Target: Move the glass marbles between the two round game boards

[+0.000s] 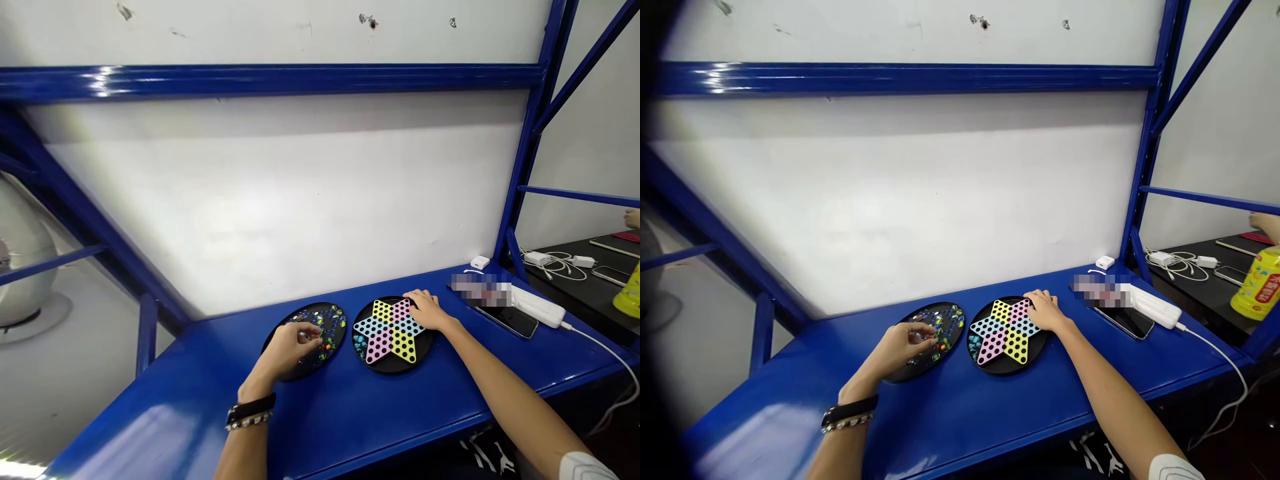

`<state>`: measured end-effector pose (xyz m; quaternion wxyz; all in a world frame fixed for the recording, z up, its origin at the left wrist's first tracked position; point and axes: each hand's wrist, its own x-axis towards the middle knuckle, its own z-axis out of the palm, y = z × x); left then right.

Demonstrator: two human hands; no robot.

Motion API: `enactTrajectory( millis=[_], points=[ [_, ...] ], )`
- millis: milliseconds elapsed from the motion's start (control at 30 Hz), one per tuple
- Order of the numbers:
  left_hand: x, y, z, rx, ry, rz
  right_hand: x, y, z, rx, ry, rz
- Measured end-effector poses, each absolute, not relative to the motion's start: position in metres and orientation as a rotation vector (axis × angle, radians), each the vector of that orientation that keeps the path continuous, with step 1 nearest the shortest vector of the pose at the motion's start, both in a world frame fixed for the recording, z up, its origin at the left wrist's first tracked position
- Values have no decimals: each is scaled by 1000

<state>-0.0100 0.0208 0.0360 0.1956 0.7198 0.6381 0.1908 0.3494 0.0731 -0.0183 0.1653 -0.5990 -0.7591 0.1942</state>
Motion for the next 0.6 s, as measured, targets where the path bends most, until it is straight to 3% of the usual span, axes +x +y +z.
enactTrajectory(
  millis=[133,333,600],
  points=[
    [27,35,41,2067,1645,795,349,73,-18,-1706,-2163,553],
    [72,71,27,2188,1476,760,350,74,-19,-1686,-2148,556],
    [34,70,30,2110,1630,785,351,73,-19,-1682,-2145,574]
  ],
)
